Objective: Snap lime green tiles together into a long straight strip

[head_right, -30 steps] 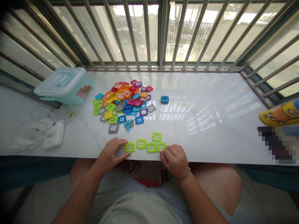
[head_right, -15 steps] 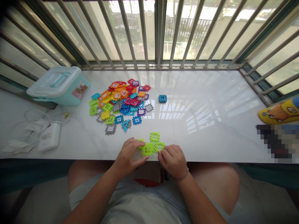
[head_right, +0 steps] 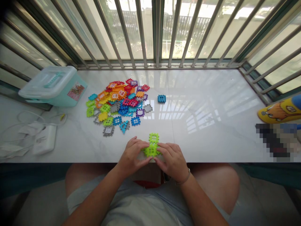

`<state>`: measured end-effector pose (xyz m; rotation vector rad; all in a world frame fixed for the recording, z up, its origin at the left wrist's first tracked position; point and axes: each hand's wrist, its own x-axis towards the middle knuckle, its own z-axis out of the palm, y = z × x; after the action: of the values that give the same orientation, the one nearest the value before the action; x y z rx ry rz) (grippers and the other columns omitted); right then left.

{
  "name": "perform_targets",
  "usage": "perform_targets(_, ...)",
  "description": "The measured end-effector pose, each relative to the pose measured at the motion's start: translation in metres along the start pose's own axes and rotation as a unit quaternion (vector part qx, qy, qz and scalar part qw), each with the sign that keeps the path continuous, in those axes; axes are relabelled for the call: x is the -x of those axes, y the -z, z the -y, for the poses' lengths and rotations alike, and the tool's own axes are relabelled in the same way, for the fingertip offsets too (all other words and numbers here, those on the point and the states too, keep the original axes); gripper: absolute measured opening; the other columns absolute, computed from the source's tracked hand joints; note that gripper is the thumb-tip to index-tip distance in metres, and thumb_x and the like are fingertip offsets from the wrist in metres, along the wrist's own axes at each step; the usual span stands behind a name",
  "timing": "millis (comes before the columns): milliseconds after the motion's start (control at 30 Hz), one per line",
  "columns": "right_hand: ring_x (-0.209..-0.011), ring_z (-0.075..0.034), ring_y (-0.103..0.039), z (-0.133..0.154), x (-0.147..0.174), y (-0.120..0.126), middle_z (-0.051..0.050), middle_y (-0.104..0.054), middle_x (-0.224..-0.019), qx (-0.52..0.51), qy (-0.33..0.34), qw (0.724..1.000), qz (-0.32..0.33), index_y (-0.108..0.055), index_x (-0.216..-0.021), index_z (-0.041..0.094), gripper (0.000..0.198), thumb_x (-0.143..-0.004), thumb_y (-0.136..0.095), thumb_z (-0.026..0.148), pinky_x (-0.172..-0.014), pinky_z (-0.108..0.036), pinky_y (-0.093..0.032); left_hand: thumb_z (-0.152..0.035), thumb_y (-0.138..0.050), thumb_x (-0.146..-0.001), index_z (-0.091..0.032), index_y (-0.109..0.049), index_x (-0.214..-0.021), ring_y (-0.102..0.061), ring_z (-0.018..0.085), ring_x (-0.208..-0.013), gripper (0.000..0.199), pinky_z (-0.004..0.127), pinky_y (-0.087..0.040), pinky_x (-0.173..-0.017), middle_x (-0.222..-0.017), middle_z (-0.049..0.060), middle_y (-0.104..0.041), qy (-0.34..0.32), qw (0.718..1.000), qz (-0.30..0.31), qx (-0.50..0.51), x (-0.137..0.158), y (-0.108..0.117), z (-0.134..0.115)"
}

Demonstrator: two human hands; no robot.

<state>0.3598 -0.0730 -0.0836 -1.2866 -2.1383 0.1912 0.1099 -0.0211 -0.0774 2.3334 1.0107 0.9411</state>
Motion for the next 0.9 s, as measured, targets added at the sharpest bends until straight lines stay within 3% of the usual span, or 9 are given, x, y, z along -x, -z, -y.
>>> perform_targets(133,-0.126,-0.029,-0.067,-0.003,-0.001,0.003,-0.008,-0.074,-0.141,-0.019,0.005,0.999,0.031,-0.061,-0.135,0.028,0.039,-0.100,-0.078,0.029,-0.108,-0.052,-0.052,-0.033,-0.087,-0.091,-0.028,-0.064,-0.127,-0.073,0.023,-0.115,0.043,0.052,-0.042,-0.126,-0.122,0.004,-0.080,-0.012,1.000,-0.005,0.015,-0.002,0.001,0.001)
perform_targets(567,-0.117,-0.027,-0.073,-0.004,-0.001,0.004,-0.009,-0.078,-0.126,-0.049,-0.009,0.999,0.011,-0.064,-0.128,0.029,0.034,-0.097,-0.078,0.024,-0.104,-0.051,-0.057,-0.034,-0.085,-0.094,-0.027,-0.065,-0.121,-0.074,0.022,-0.114,0.033,0.053,-0.043,-0.125,-0.121,0.005,-0.080,-0.017,0.999,-0.003,0.029,-0.004,-0.002,-0.001)
perform_targets(900,-0.119,-0.030,-0.071,-0.016,0.013,0.022,-0.010,-0.076,-0.125,-0.021,-0.081,0.996,-0.043,-0.063,-0.128,0.027,0.038,-0.093,-0.077,0.022,-0.104,-0.052,-0.057,-0.047,-0.083,-0.097,-0.027,-0.066,-0.129,-0.071,0.025,-0.126,0.041,0.055,-0.039,-0.130,-0.129,0.007,-0.080,-0.035,0.999,0.022,0.024,-0.025,-0.016,-0.011)
